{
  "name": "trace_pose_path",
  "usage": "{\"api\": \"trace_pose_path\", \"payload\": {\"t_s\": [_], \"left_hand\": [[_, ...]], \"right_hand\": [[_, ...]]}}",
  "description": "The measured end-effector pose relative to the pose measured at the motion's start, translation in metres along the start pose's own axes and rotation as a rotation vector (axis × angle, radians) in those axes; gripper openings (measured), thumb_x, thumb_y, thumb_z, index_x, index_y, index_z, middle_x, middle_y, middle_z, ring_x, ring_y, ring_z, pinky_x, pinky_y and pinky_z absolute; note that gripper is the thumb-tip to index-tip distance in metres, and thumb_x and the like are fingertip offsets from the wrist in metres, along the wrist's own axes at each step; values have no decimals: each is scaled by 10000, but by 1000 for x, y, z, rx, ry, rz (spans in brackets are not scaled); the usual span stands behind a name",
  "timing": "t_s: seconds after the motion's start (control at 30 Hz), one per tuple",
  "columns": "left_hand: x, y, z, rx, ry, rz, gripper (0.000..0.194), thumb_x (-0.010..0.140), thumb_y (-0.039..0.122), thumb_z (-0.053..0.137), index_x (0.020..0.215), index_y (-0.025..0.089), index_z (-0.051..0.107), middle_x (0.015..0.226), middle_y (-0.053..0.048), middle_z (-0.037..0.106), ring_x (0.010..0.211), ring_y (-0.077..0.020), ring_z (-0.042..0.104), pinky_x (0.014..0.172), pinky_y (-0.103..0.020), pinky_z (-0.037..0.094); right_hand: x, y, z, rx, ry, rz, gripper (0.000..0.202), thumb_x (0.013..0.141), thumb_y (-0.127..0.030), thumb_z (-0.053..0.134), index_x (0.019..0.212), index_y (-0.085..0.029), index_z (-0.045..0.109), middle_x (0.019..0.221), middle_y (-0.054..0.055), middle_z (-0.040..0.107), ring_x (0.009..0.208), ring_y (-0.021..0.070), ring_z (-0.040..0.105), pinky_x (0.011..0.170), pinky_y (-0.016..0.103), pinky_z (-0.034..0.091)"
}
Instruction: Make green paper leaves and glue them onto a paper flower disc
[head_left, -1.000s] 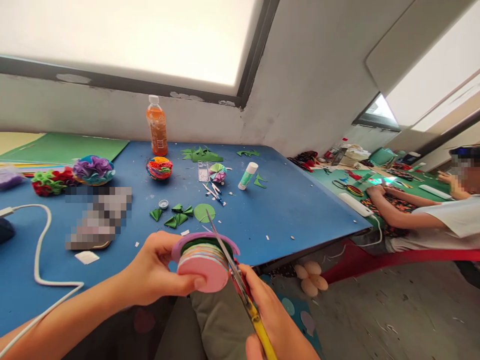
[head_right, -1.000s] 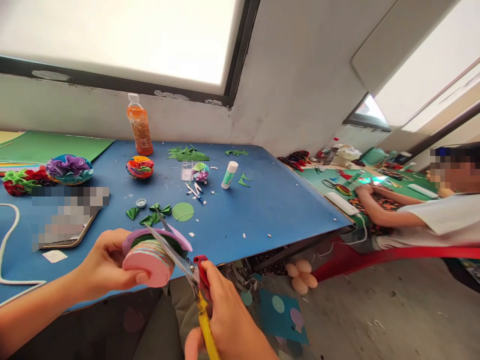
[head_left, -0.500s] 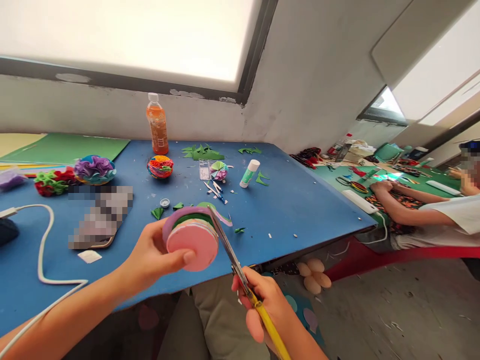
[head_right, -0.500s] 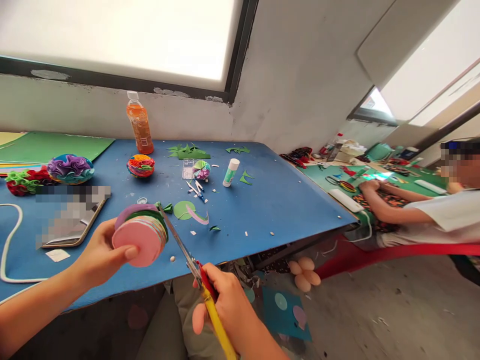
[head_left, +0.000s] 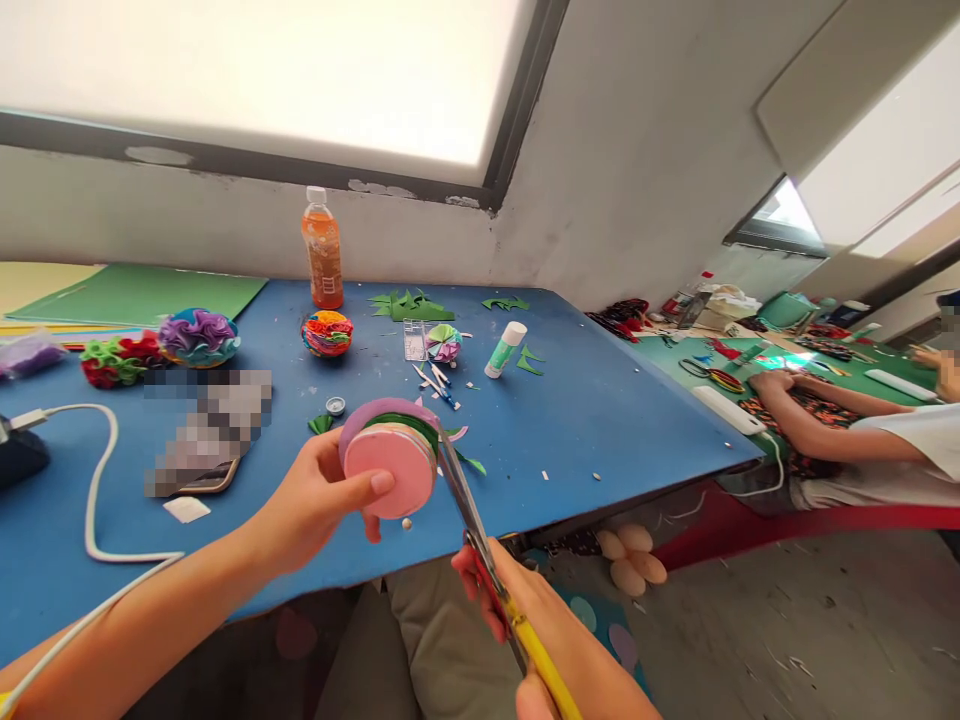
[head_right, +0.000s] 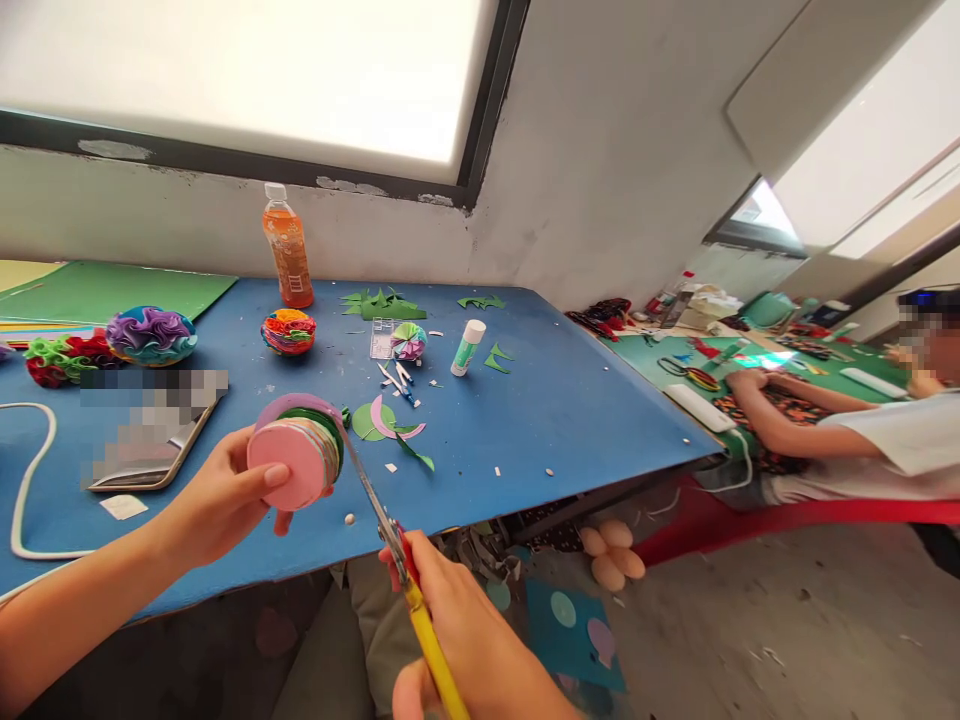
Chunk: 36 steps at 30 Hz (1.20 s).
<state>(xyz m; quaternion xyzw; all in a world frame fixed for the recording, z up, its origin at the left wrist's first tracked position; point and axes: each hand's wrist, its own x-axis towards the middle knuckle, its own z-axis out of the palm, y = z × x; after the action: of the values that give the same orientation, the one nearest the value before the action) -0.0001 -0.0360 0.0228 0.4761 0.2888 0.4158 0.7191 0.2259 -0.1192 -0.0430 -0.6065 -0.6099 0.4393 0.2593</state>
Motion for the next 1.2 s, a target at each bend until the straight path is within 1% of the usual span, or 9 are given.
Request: {"api": "trace_pose_path", "payload": {"t_s": [0.23,0.33,0.47,0.67,0.77,0.9,1.0,1.1,1.2], "left_hand": [[-5,-5,-1,118,51,48,214,568,272,783,650,110,669,557,-11,600,446,-90,504,347,-164,451],[-7,-7,0,107,103,62,186,565,258,780,607,120,663,522,3,587,422,-86,498,329,-159,444],[-7,-9,1,81,148,85,163,550,232,787,567,129,660,483,18,574,391,-74,487,322,-152,448],[-11,-10,3,69,195,110,149,552,245,792,589,142,690,476,17,596,374,-69,493,314,-141,448],[-11,-12,4,66,207,106,183,531,265,803,570,134,681,455,11,588,363,-78,496,298,-147,440],[-8,-13,2,86,190,104,219,549,304,792,581,121,677,449,4,577,349,-76,482,295,-156,439],[-8,-10,2,147,131,92,214,538,282,792,566,112,664,458,1,572,348,-72,476,307,-162,444],[-12,-7,4,214,109,97,217,541,276,777,529,111,637,452,2,552,345,-72,468,317,-166,439],[-16,-5,8,267,189,110,250,556,298,758,490,116,600,436,7,521,355,-70,460,330,-162,426]], "right_hand": [[-19,-31,-2,-14,83,-4,414,684,-454,648,992,-188,575,846,25,626,796,220,594,620,236,453],[-23,-43,-8,-38,15,-14,399,701,-410,638,1026,-186,576,878,37,632,838,230,587,670,251,455],[-22,-52,-13,-48,-29,31,322,769,-377,558,1028,-187,583,843,30,642,780,205,588,657,254,451],[-22,-49,-11,-69,-22,37,259,760,-379,557,946,-203,592,873,30,642,753,184,586,606,231,435],[-22,-45,-11,-75,-14,30,276,766,-388,543,978,-216,587,857,27,634,779,185,583,610,225,433],[-22,-43,-12,-69,-27,34,307,787,-405,508,1016,-215,586,800,20,616,768,183,571,606,229,431],[-23,-41,-11,-37,-30,53,333,782,-424,509,1020,-203,584,789,26,608,710,174,561,580,232,426],[-22,-40,-7,0,-14,73,310,746,-419,555,962,-198,576,746,14,594,662,157,554,547,214,406],[-20,-40,-2,36,-33,74,186,733,-363,559,827,-204,537,641,-18,547,599,137,564,504,189,362]]}}
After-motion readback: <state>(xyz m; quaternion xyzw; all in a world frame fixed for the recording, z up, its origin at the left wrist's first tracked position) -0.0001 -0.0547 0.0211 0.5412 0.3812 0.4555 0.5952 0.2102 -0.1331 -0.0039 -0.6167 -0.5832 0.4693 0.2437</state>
